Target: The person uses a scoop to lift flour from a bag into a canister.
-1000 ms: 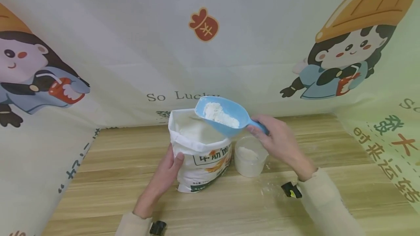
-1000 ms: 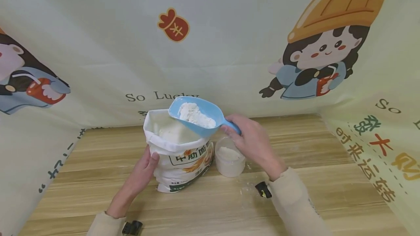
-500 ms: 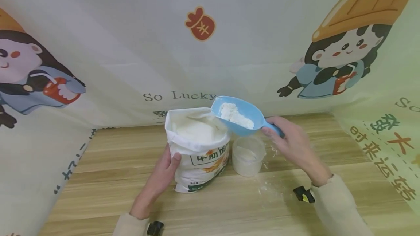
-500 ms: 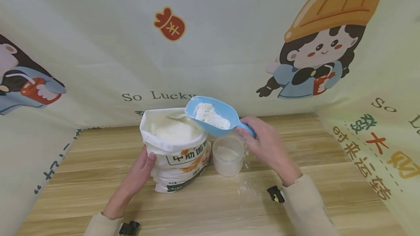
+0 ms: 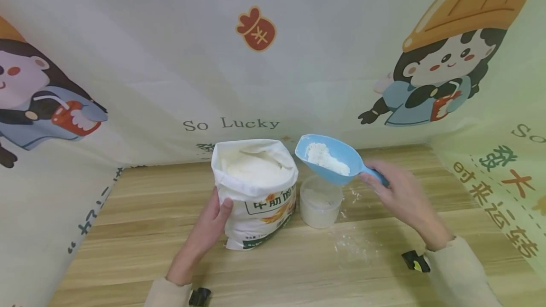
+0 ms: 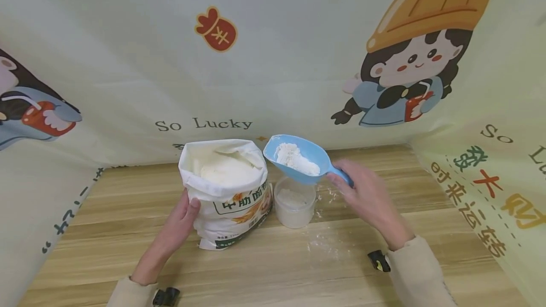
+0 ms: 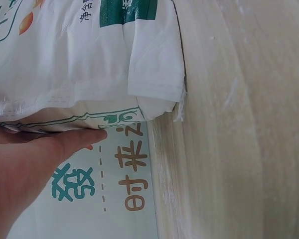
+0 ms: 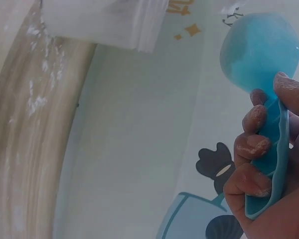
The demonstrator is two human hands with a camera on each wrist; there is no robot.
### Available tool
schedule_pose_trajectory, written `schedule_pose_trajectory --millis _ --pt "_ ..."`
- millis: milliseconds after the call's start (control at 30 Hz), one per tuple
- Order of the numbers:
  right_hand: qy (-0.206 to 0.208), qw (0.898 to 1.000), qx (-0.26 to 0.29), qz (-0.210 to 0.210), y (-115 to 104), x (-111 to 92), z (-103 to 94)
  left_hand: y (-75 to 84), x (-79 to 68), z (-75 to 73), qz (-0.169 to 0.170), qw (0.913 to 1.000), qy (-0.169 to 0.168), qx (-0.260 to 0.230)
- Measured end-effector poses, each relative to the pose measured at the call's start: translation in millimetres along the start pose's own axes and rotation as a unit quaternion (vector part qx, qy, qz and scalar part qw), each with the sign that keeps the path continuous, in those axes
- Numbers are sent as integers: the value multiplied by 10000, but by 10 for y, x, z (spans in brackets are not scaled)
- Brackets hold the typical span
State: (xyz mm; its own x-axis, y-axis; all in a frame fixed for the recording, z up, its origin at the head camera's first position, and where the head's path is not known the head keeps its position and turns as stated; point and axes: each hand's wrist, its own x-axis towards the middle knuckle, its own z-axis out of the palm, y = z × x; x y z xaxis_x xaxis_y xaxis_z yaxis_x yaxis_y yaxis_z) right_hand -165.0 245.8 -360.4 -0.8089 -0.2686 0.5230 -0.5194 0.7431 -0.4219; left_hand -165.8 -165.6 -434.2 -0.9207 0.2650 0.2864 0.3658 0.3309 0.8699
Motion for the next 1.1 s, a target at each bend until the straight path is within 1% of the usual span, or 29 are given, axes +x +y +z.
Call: schedule_pose_trajectory --millis 167,300,500,667,933,1100 --pt "-24 9998 -219 1 66 -83 -37 -8 1 1 -13 10000 -4 -15" --pt "-143 9991 -396 -32 133 -154 -87 -5 6 3 8 10000 -5 -10" --pt "-431 9968 -665 36 219 -238 -182 13 3 1 -93 9999 -14 42" --pt "-778 9934 -828 166 245 -263 -256 19 -4 -1 -184 9998 -21 -20" --pt "-1022 9866 -1267 38 257 -294 -346 21 -6 0 -237 9997 -6 -14" --pt "-1222 9806 -1532 15 251 -285 -404 12 -1 1 -170 9998 -14 -60"
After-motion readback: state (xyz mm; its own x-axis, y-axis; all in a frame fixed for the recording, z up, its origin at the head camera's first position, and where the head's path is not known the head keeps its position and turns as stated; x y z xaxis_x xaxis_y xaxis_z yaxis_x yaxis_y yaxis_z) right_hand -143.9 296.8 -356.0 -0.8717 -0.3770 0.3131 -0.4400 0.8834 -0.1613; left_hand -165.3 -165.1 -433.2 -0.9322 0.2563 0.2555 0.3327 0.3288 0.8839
